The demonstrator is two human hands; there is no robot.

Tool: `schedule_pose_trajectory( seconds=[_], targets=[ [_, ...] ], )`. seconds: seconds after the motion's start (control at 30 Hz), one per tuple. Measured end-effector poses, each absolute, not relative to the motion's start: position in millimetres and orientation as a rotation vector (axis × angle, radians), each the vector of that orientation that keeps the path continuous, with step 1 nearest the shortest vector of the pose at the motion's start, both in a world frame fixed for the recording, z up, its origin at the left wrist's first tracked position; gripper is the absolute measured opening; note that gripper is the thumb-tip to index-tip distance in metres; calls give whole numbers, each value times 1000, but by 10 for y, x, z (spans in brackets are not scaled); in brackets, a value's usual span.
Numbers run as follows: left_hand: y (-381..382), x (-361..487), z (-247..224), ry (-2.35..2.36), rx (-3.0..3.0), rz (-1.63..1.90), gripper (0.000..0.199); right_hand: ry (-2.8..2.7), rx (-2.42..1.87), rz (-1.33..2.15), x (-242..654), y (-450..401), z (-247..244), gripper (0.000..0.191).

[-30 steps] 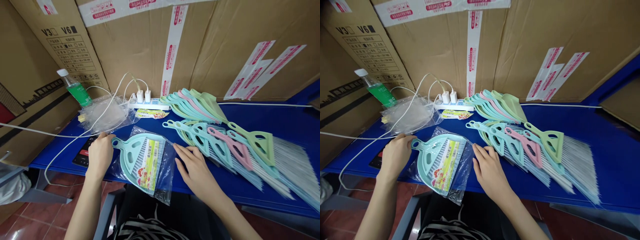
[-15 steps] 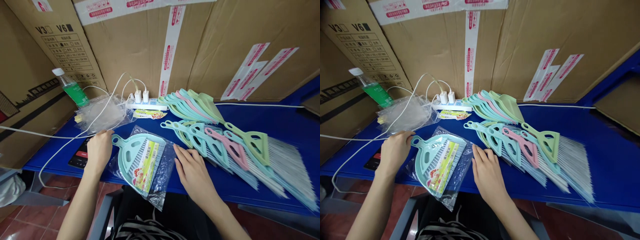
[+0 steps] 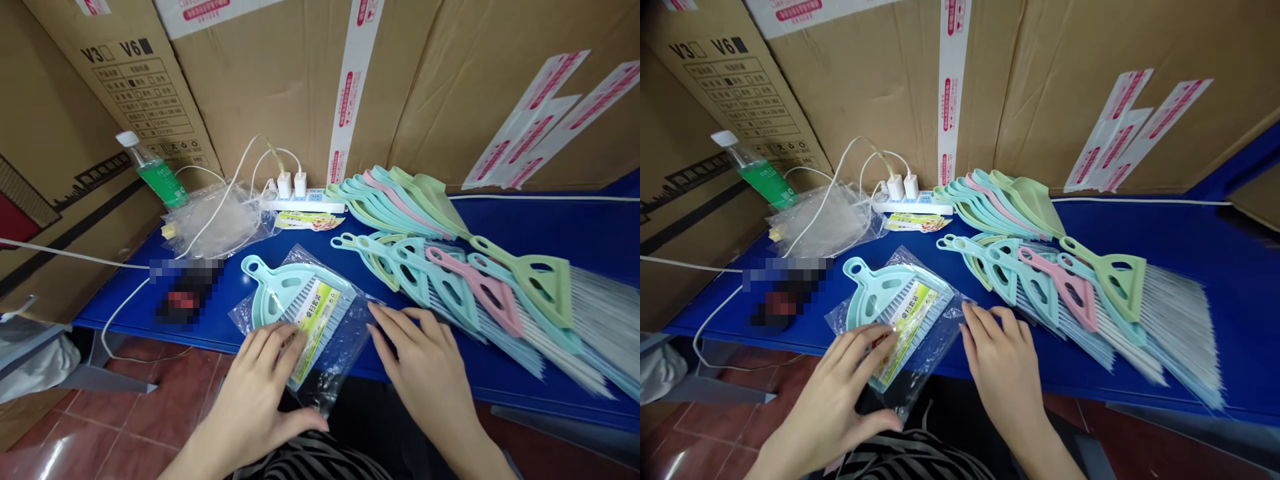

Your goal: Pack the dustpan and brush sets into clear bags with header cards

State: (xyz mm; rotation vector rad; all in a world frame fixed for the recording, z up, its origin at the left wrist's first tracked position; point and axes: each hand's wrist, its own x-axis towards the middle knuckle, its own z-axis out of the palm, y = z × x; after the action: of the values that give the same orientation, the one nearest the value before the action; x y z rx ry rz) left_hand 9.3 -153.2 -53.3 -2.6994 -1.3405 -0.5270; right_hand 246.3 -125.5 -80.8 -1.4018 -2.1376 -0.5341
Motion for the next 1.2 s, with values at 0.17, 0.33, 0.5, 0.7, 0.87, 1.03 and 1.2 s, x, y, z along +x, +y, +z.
schedule_pose_trajectory(
  seconds=[0.17,0.33,0.5,0.7,0.87,1.03,1.2],
  targets=[
    [-1526,127,-583,-1300,-2744,-481,64,-2098,-1396,-507,2503,-1312,-807,28],
    [-1427,154,-592,-1288,-2748,-557,33,-2035,-1374,-456,2542,-1365,-840,27],
    [-1299,196,-616,-1327,-2723,-595,16,-2002,-1309,-435,2545,-1400,-846,24],
    [-1151,146,-574,-1292,-2777,-598,9,-1978,-1281,-418,2525,-1434,-855,24],
    [-1074,92,-490,-1304,-2851,-503,14,-2035,-1229,-422,2514,-1445,-886,19],
    [-1046,105,-464,-1251,-2811,-416,18,-2094,-1186,-378,2518,-1431,-907,19],
    [-1047,117,-521,-1179,-2746,-332,26,-2099,-1187,-335,2535,-1419,-921,20]
  ],
)
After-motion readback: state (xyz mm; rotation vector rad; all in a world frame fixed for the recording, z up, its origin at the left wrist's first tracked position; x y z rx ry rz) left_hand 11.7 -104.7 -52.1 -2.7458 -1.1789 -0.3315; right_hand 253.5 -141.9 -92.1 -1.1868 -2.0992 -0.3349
